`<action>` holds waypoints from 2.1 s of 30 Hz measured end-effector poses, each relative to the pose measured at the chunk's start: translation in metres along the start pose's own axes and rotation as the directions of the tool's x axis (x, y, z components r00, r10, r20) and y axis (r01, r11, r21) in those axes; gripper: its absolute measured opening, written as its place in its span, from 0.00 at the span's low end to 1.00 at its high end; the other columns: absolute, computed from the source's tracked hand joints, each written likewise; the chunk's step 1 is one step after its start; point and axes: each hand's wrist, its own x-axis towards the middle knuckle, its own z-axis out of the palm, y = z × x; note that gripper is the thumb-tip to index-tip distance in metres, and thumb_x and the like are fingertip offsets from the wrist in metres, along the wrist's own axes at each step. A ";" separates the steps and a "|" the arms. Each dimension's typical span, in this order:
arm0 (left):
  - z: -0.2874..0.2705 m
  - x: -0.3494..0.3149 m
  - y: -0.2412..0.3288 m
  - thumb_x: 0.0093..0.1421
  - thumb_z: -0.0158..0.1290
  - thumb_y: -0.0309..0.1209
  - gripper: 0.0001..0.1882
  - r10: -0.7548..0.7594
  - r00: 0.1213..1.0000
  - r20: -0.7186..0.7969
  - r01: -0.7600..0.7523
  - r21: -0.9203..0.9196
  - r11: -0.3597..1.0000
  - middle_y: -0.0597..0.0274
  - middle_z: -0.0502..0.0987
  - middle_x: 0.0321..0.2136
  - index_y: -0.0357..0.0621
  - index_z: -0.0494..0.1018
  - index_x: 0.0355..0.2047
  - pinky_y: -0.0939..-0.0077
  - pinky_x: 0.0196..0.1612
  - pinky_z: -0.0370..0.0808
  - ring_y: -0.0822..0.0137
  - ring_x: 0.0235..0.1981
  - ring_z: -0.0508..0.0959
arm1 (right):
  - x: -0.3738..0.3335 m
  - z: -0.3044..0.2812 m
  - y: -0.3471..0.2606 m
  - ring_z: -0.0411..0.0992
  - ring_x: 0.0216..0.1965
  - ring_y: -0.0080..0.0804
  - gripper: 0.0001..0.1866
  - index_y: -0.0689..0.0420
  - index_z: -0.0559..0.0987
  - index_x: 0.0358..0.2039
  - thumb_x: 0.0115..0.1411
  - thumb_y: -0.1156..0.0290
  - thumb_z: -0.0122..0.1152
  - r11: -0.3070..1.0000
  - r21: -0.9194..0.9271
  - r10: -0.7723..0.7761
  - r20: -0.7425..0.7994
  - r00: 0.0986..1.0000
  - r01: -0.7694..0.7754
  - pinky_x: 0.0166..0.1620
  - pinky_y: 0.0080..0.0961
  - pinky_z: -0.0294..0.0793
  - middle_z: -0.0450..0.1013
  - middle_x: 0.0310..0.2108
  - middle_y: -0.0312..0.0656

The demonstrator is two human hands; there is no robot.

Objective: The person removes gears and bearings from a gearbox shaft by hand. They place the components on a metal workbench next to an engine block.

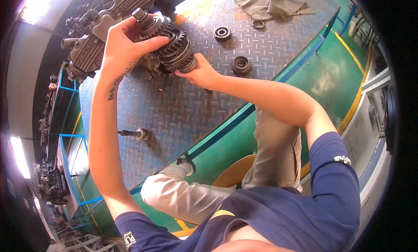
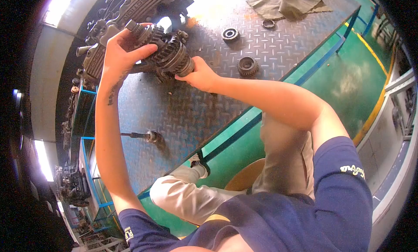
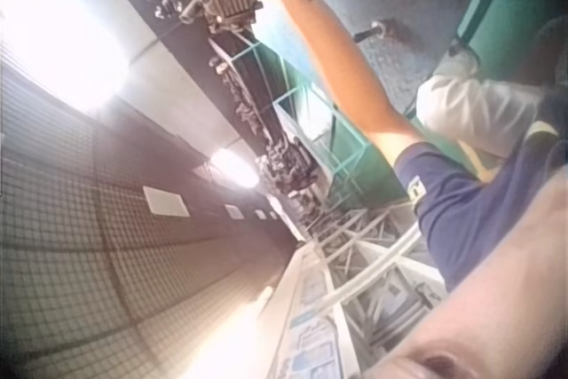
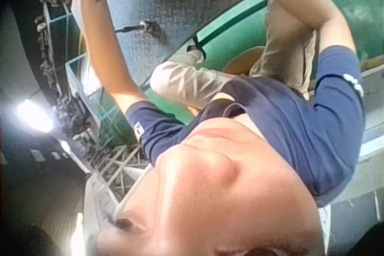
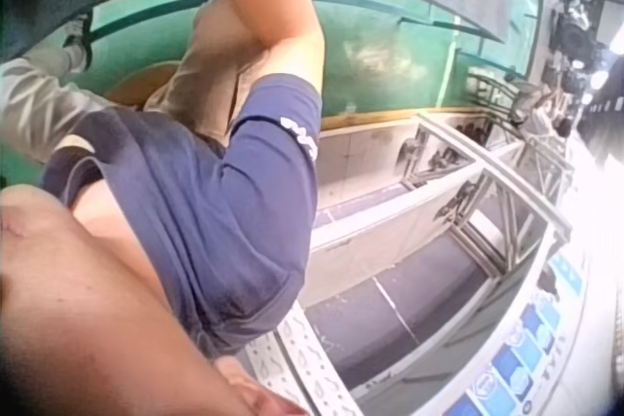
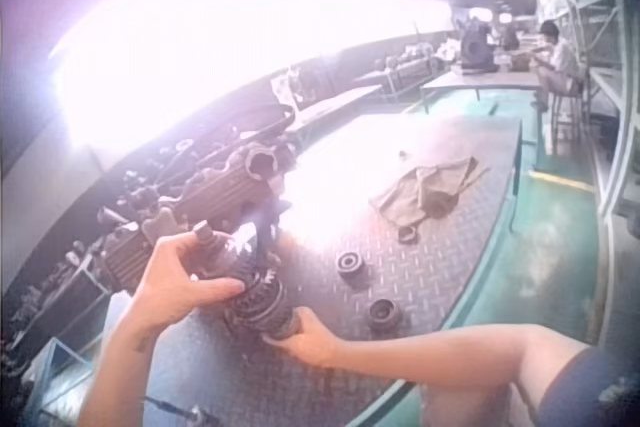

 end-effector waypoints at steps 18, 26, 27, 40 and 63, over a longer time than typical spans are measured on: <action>0.010 -0.003 -0.057 0.62 0.37 0.37 0.20 -0.184 0.960 -0.210 -0.013 -0.692 0.722 0.52 0.70 0.48 0.38 0.66 0.49 0.65 0.56 0.62 0.62 0.50 0.69 | -0.020 0.008 -0.008 0.63 0.19 0.16 0.20 0.59 0.69 0.37 0.48 0.67 0.68 0.991 -0.054 -0.122 -0.070 0.990 0.119 0.22 0.18 0.63 0.67 0.22 0.33; 0.052 0.027 -0.135 0.65 0.40 0.35 0.16 -0.242 0.969 0.055 0.188 -0.800 0.570 0.58 0.72 0.43 0.38 0.66 0.48 0.70 0.49 0.71 0.66 0.45 0.73 | -0.029 0.006 -0.002 0.63 0.29 0.15 0.08 0.64 0.77 0.31 0.50 0.74 0.60 0.903 -0.117 -0.428 -0.151 0.891 0.414 0.33 0.22 0.68 0.74 0.25 0.37; 0.061 0.041 -0.132 0.65 0.41 0.35 0.16 -0.169 0.975 0.145 0.213 -0.829 0.518 0.58 0.72 0.43 0.38 0.66 0.47 0.71 0.48 0.73 0.66 0.45 0.73 | -0.031 -0.002 -0.002 0.63 0.29 0.15 0.08 0.64 0.77 0.31 0.50 0.74 0.60 0.903 -0.131 -0.426 -0.155 0.891 0.408 0.33 0.22 0.68 0.74 0.25 0.37; 0.149 0.142 -0.176 0.50 0.56 0.32 0.28 0.033 0.954 0.298 -0.134 0.325 0.936 0.50 0.70 0.48 0.44 0.65 0.53 0.68 0.52 0.66 0.59 0.48 0.70 | -0.043 -0.035 -0.012 0.62 0.24 0.16 0.07 0.65 0.75 0.26 0.48 0.74 0.60 0.903 -0.128 -0.419 -0.056 0.906 0.409 0.29 0.23 0.67 0.71 0.19 0.42; 0.049 0.133 -0.097 0.48 0.62 0.37 0.31 0.048 0.994 0.100 -0.023 -0.230 0.973 0.55 0.74 0.43 0.42 0.67 0.52 0.76 0.43 0.73 0.67 0.40 0.76 | -0.044 -0.047 -0.019 0.62 0.29 0.17 0.09 0.65 0.76 0.33 0.52 0.74 0.59 0.918 -0.138 -0.389 -0.138 0.911 0.371 0.35 0.23 0.67 0.74 0.25 0.41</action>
